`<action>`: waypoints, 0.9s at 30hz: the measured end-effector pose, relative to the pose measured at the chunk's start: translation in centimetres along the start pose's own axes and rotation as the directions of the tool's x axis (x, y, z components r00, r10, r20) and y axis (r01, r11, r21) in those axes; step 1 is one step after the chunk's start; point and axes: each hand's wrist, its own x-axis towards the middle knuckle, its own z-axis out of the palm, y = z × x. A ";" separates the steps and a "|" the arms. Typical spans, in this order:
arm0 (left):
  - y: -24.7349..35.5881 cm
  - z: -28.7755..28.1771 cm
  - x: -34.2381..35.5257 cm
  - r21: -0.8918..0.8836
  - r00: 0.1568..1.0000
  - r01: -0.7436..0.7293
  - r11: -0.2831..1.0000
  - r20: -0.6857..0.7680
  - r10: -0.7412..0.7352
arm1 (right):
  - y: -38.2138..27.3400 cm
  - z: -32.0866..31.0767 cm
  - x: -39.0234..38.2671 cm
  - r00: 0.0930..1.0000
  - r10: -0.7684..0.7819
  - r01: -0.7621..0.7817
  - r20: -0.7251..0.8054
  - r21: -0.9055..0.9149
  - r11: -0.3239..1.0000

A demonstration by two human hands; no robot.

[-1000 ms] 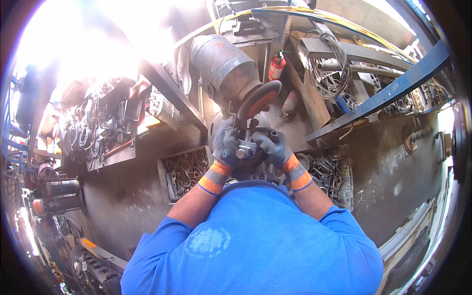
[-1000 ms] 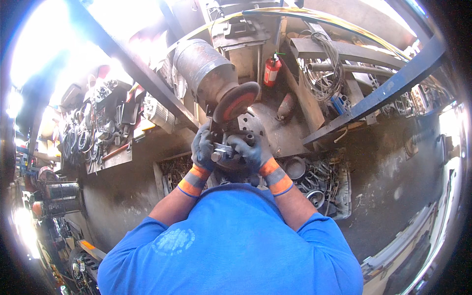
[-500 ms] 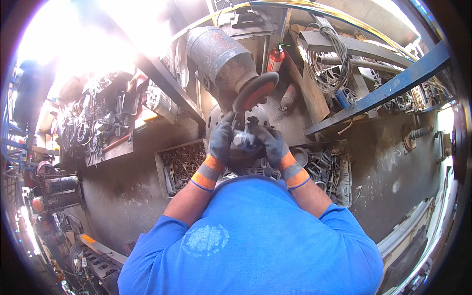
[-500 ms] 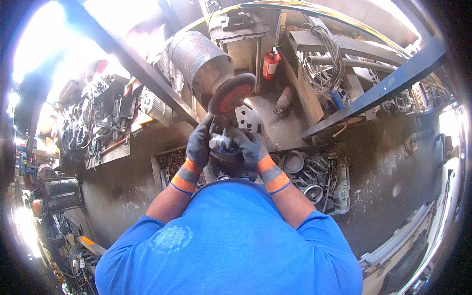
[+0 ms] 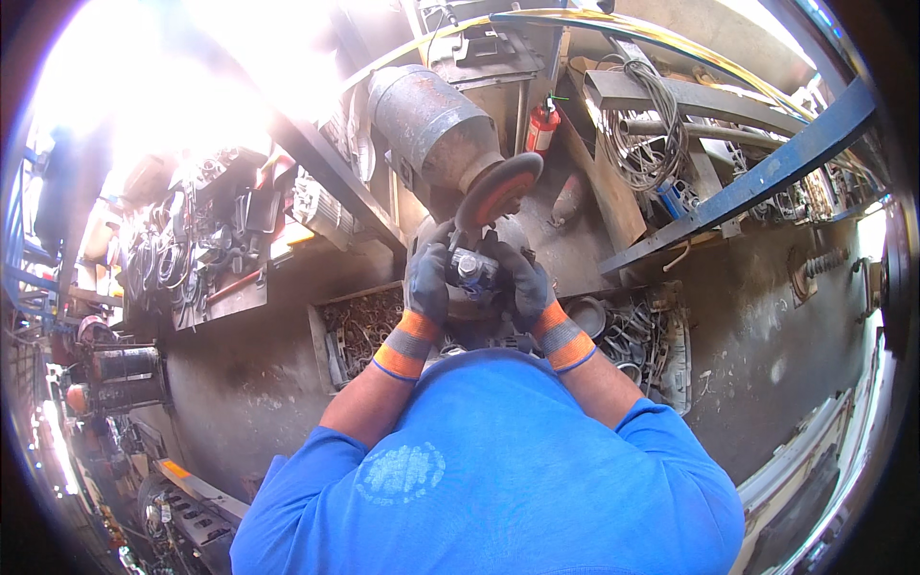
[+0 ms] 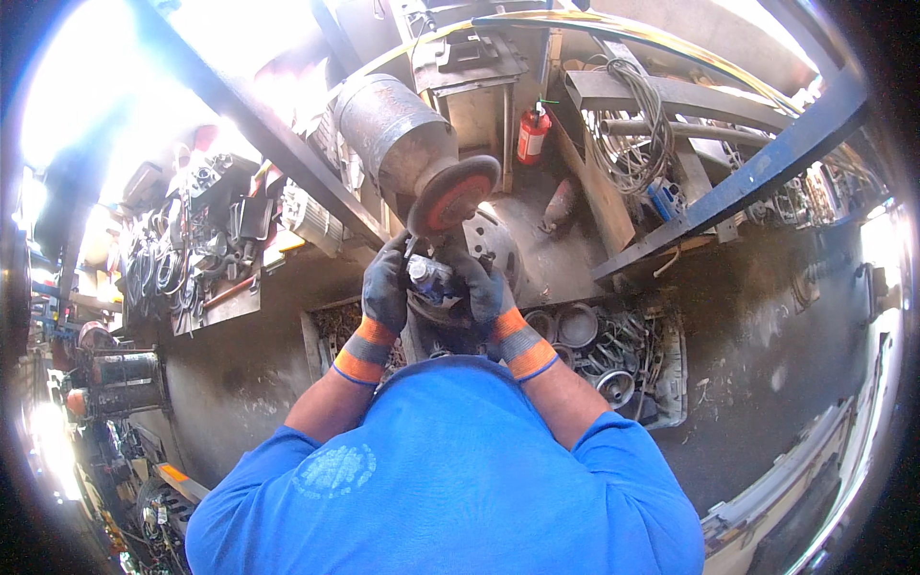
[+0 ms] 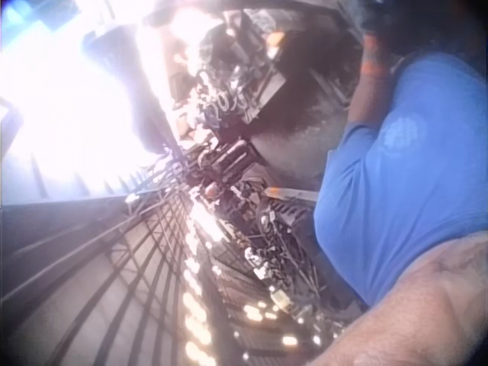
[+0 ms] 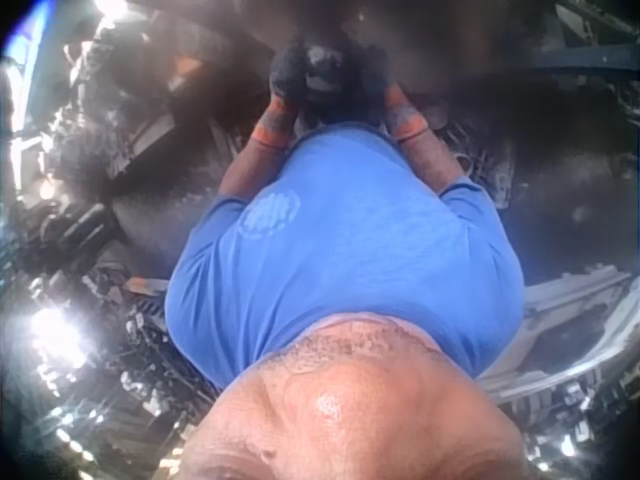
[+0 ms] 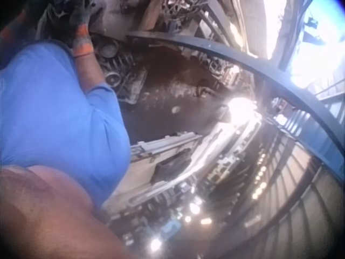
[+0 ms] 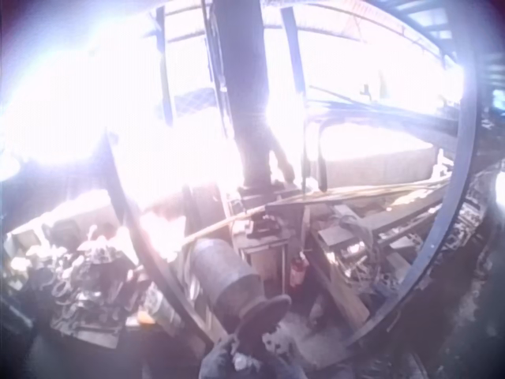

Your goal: The person holds a small metal component against a rotating bench grinder wheel, repeatedly repositioning the part to grind different edges and surfaces. The person rotates the component in gloved hands to access multiple sides while maintaining contact with the grinding wheel.

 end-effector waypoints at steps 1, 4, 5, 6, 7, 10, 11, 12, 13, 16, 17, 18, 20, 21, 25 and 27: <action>0.3 0.2 -0.2 0.025 1.000 0.008 1.000 -0.013 -0.008 | 0.3 -0.1 0.0 1.000 0.021 -0.021 0.015 0.047 0.999; 1.4 1.1 -0.1 0.121 1.000 -0.011 0.993 -0.027 0.014 | 1.0 -0.2 0.4 0.997 0.060 -0.067 0.043 0.175 0.982; 1.8 1.3 -0.1 0.134 1.000 0.011 0.991 -0.022 -0.008 | 1.0 0.2 0.4 0.997 0.060 -0.067 0.040 0.210 0.975; 2.3 1.4 -0.1 0.147 0.999 0.032 0.989 -0.017 -0.030 | 1.0 0.4 0.4 0.998 0.060 -0.067 0.036 0.245 0.967; 2.4 1.6 -0.2 0.158 0.999 0.054 0.986 -0.008 -0.053 | 1.0 0.3 0.4 0.997 0.067 -0.075 0.039 0.244 0.967; 2.5 2.1 -0.1 0.090 0.994 0.089 0.992 -0.064 -0.084 | 1.2 0.0 0.6 0.995 0.086 -0.095 0.048 0.246 0.965; 2.5 2.0 -0.1 0.108 0.995 0.094 0.990 -0.043 -0.090 | 1.2 0.0 0.7 0.995 0.090 -0.101 0.053 0.247 0.964; 2.5 1.9 0.0 0.125 0.995 0.098 0.987 -0.022 -0.096 | 1.2 0.0 0.8 0.994 0.095 -0.107 0.057 0.249 0.963; 2.5 1.7 0.1 0.143 0.995 0.101 0.985 -0.006 -0.102 | 0.9 0.3 0.6 0.989 0.106 -0.131 0.103 0.288 0.948; 2.1 1.5 0.8 0.165 0.994 0.109 0.980 -0.022 -0.107 | 0.1 1.3 0.4 0.977 0.098 -0.161 0.190 0.354 0.921; 1.7 1.3 1.0 0.207 0.997 0.074 0.976 -0.031 -0.069 | 0.4 1.1 0.7 0.980 0.074 -0.136 0.186 0.347 0.928; 1.2 1.0 1.2 0.249 0.999 0.039 0.968 -0.039 -0.030 | 0.5 1.1 0.9 0.982 0.050 -0.111 0.182 0.340 0.934; 0.5 0.4 1.4 0.319 0.999 0.004 0.948 -0.046 0.011 | 0.5 1.1 1.0 0.964 0.090 -0.186 0.249 0.393 0.901; 0.2 0.1 1.6 0.347 0.999 0.001 0.938 -0.045 0.015 | 0.6 1.1 1.0 0.953 0.108 -0.224 0.283 0.416 0.881; 1.4 0.0 1.3 0.265 0.983 0.176 0.948 0.002 -0.183 | 1.3 0.7 1.5 0.971 0.076 -0.167 0.229 0.410 0.897; 1.1 0.1 1.7 0.298 0.984 0.174 0.939 -0.009 -0.180 | 2.1 -0.3 2.3 0.963 0.068 -0.176 0.259 0.419 0.891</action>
